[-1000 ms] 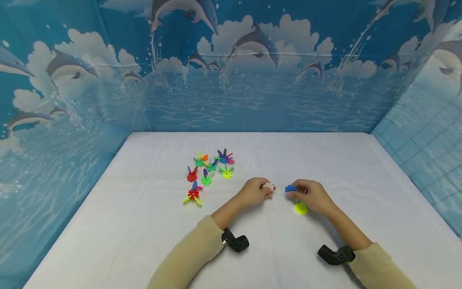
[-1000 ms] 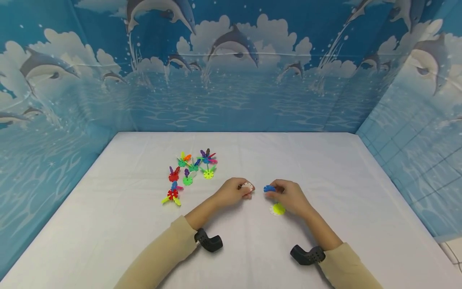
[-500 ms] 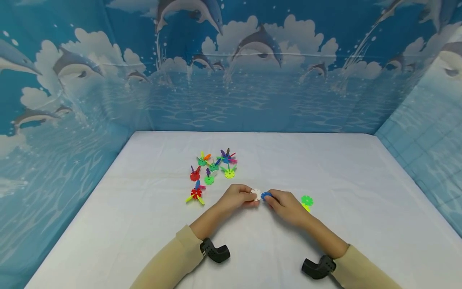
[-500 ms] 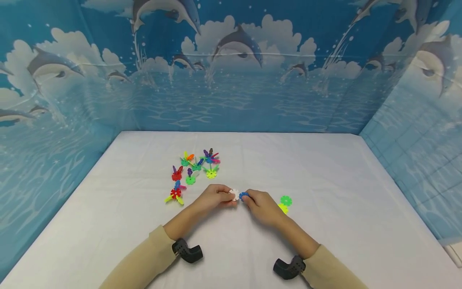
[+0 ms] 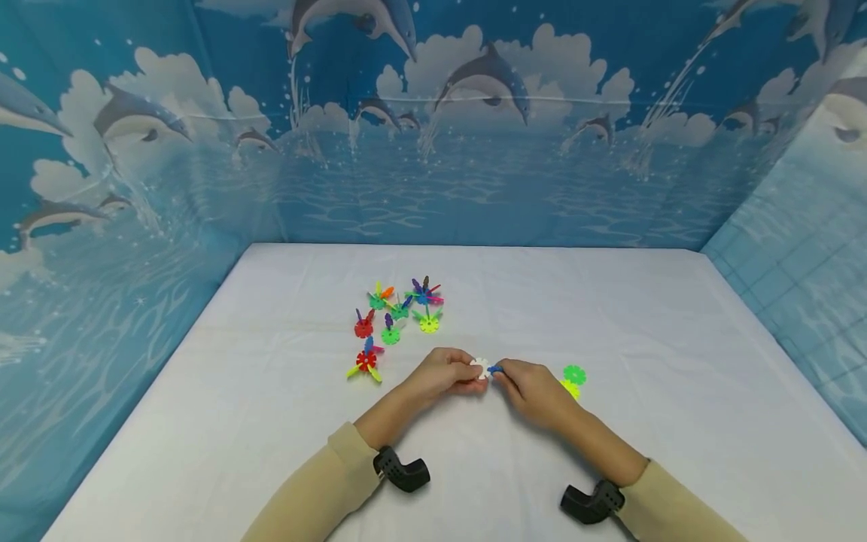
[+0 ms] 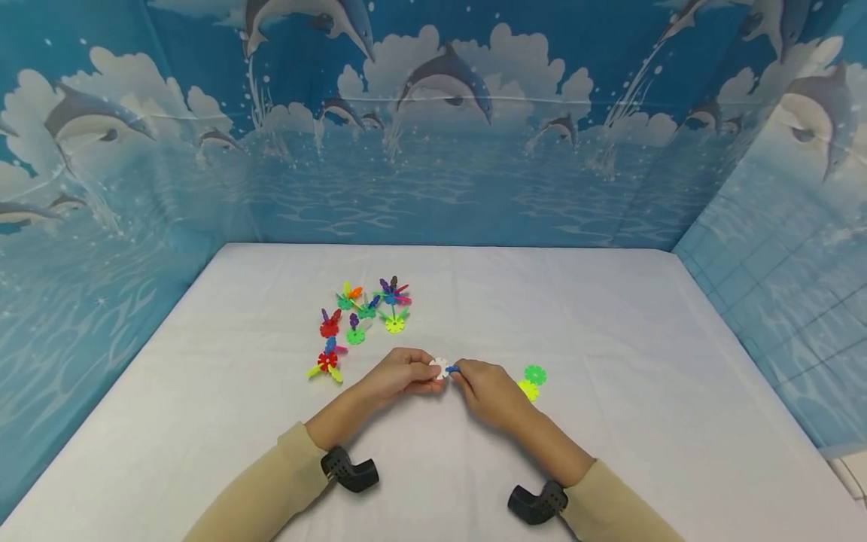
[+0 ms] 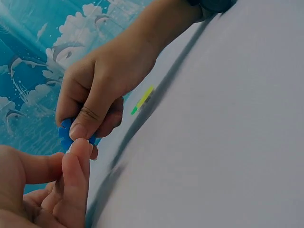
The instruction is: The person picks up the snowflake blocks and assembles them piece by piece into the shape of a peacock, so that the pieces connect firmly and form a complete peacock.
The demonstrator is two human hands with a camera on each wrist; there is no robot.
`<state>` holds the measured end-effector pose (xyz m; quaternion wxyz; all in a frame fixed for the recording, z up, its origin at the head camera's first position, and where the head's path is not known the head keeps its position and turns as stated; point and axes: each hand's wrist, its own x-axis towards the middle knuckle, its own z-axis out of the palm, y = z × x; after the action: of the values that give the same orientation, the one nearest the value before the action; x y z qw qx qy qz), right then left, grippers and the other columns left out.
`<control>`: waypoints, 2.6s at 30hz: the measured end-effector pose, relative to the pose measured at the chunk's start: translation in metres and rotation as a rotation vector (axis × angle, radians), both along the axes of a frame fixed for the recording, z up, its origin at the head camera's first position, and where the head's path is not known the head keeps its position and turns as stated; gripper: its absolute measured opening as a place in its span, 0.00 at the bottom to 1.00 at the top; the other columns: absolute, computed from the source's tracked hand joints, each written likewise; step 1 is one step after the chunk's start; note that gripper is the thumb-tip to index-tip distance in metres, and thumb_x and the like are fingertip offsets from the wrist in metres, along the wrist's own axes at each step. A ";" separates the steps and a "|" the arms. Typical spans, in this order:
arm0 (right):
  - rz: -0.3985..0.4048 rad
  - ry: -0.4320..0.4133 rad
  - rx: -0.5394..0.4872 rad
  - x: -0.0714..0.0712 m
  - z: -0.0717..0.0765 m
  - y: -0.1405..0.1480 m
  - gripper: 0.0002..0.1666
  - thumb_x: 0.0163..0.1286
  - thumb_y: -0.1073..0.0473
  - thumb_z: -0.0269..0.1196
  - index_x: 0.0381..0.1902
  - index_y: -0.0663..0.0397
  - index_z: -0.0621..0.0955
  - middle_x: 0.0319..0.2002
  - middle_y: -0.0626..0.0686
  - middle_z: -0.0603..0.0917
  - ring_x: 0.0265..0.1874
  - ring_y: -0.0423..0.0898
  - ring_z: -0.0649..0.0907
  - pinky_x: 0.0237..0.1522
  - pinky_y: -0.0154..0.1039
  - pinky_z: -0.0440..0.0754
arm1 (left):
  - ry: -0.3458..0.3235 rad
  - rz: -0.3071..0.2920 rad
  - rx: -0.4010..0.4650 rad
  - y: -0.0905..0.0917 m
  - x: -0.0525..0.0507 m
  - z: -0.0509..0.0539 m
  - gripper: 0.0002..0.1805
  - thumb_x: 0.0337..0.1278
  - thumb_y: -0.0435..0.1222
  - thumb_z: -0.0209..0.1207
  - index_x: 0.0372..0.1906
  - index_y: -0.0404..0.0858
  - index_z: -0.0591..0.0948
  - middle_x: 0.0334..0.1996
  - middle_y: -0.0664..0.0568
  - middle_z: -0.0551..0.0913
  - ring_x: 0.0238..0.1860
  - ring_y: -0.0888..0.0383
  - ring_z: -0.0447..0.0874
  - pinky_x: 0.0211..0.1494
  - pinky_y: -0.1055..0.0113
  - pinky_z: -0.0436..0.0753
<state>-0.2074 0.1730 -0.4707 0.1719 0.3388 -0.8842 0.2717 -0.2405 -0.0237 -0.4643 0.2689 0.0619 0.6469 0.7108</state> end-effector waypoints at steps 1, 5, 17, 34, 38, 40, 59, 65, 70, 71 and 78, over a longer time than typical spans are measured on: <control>0.002 0.001 0.011 0.000 0.000 0.000 0.04 0.68 0.68 0.62 0.34 0.55 0.78 0.26 0.44 0.77 0.24 0.35 0.73 0.28 0.35 0.75 | 0.002 -0.015 -0.020 0.000 0.000 0.000 0.05 0.66 0.27 0.55 0.32 0.31 0.76 0.24 0.49 0.83 0.27 0.61 0.85 0.34 0.73 0.83; 0.015 0.004 0.047 0.002 -0.002 -0.002 0.06 0.67 0.69 0.62 0.33 0.54 0.76 0.24 0.42 0.75 0.23 0.35 0.71 0.27 0.34 0.74 | 0.010 -0.078 -0.078 -0.002 0.001 -0.001 0.10 0.68 0.28 0.54 0.28 0.35 0.75 0.20 0.51 0.83 0.25 0.62 0.85 0.28 0.76 0.81; 0.035 0.015 0.068 0.004 -0.004 -0.006 0.08 0.66 0.70 0.63 0.31 0.55 0.74 0.21 0.41 0.70 0.21 0.36 0.68 0.25 0.31 0.70 | 0.033 -0.111 -0.056 -0.003 0.003 -0.001 0.11 0.67 0.27 0.53 0.26 0.34 0.74 0.20 0.49 0.83 0.25 0.61 0.84 0.28 0.76 0.80; -0.107 -0.380 0.132 -0.015 0.047 0.055 0.11 0.68 0.59 0.65 0.44 0.60 0.83 0.27 0.43 0.76 0.25 0.39 0.73 0.28 0.37 0.74 | 0.027 -0.024 -0.023 -0.001 0.002 -0.001 0.07 0.61 0.27 0.61 0.40 0.24 0.80 0.25 0.50 0.83 0.26 0.63 0.82 0.35 0.73 0.83; -0.201 -0.524 0.189 -0.023 0.053 0.084 0.13 0.65 0.58 0.67 0.43 0.61 0.82 0.32 0.48 0.79 0.30 0.44 0.75 0.30 0.40 0.75 | 0.001 -0.038 0.011 -0.002 0.001 -0.001 0.06 0.60 0.25 0.61 0.40 0.28 0.78 0.27 0.49 0.84 0.28 0.61 0.84 0.36 0.71 0.84; -0.212 -0.607 0.190 -0.025 0.054 0.095 0.15 0.62 0.58 0.69 0.43 0.61 0.82 0.34 0.50 0.79 0.33 0.47 0.76 0.32 0.41 0.76 | -0.018 -0.035 0.018 -0.002 0.001 -0.001 0.06 0.60 0.24 0.61 0.40 0.30 0.76 0.27 0.48 0.84 0.28 0.61 0.85 0.37 0.72 0.84; -0.119 -0.577 0.042 -0.024 0.048 0.087 0.11 0.67 0.58 0.66 0.33 0.56 0.74 0.24 0.47 0.73 0.24 0.44 0.71 0.26 0.37 0.70 | -0.068 0.009 0.063 -0.004 -0.001 0.000 0.03 0.68 0.29 0.56 0.38 0.31 0.74 0.33 0.47 0.84 0.34 0.61 0.85 0.41 0.74 0.82; -0.043 -0.419 -0.047 -0.013 0.039 0.044 0.08 0.71 0.57 0.63 0.32 0.53 0.80 0.19 0.45 0.73 0.17 0.38 0.69 0.21 0.34 0.69 | -0.042 0.041 0.048 -0.004 -0.001 -0.001 0.02 0.67 0.28 0.56 0.39 0.32 0.75 0.30 0.49 0.84 0.30 0.62 0.84 0.35 0.76 0.82; 0.047 -0.261 -0.098 -0.007 0.025 0.022 0.05 0.71 0.63 0.61 0.33 0.54 0.82 0.19 0.43 0.75 0.17 0.32 0.67 0.21 0.32 0.70 | -0.026 0.051 0.062 -0.002 -0.001 -0.001 0.04 0.67 0.28 0.57 0.42 0.29 0.76 0.28 0.50 0.84 0.29 0.63 0.84 0.34 0.77 0.81; 0.056 -0.225 -0.097 -0.007 0.023 0.020 0.05 0.70 0.64 0.62 0.33 0.55 0.82 0.20 0.43 0.76 0.17 0.32 0.67 0.21 0.32 0.70 | -0.021 0.051 0.065 -0.002 0.000 -0.001 0.04 0.67 0.28 0.57 0.42 0.29 0.76 0.28 0.50 0.84 0.29 0.63 0.84 0.34 0.77 0.81; 0.083 -0.034 -0.050 -0.006 0.016 0.014 0.03 0.66 0.68 0.64 0.34 0.56 0.82 0.24 0.44 0.80 0.19 0.30 0.67 0.22 0.30 0.70 | -0.007 0.048 0.088 -0.003 0.000 -0.002 0.06 0.66 0.28 0.57 0.42 0.27 0.76 0.27 0.50 0.84 0.29 0.63 0.84 0.34 0.77 0.81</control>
<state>-0.2133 0.1869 -0.4548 0.1541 0.3661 -0.8651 0.3064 -0.2406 -0.0264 -0.4660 0.2512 0.0557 0.6156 0.7449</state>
